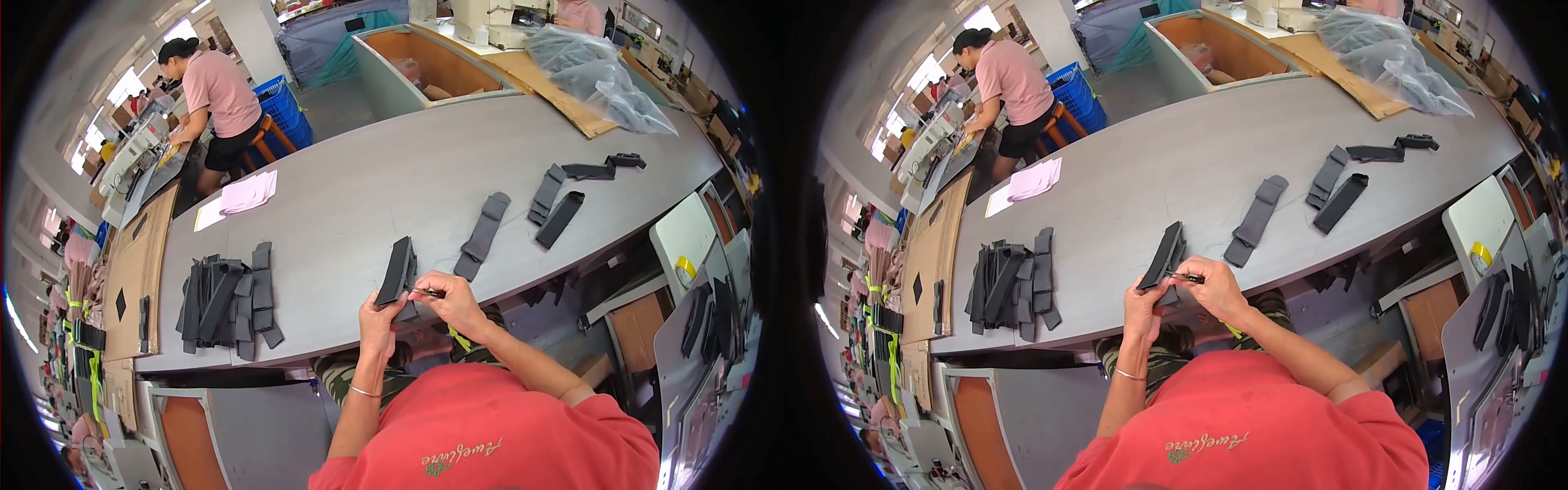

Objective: Trimming loose threads and excess material from black fabric components using thread snips.

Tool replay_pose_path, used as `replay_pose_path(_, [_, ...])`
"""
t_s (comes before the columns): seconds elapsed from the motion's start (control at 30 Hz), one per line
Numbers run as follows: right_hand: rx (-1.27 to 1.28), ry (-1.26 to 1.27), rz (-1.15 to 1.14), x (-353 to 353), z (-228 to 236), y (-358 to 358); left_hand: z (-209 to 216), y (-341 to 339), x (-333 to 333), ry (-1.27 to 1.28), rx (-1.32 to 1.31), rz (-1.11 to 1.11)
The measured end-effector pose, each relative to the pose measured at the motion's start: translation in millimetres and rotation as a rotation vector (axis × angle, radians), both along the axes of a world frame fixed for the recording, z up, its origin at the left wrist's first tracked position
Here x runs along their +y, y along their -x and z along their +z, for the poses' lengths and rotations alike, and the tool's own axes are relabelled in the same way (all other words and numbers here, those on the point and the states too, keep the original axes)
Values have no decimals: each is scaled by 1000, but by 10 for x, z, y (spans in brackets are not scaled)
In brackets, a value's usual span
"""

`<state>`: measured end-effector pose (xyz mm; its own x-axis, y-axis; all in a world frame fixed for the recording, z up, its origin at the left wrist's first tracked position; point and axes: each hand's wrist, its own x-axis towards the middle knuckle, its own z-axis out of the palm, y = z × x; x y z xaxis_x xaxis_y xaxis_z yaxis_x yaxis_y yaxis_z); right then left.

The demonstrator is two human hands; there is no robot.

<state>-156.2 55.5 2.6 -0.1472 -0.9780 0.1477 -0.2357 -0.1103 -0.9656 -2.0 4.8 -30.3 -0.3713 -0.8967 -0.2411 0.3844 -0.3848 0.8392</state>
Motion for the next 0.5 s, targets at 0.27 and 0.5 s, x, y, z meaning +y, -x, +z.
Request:
replay_pose_path(0.27, [-78, 315, -90, -82, 162, 23, 374, 272, -156, 261, 41, 78])
replay_pose_path(0.5, [-343, 148, 48, -92, 377, 129, 511, 371, -230, 395, 53, 81])
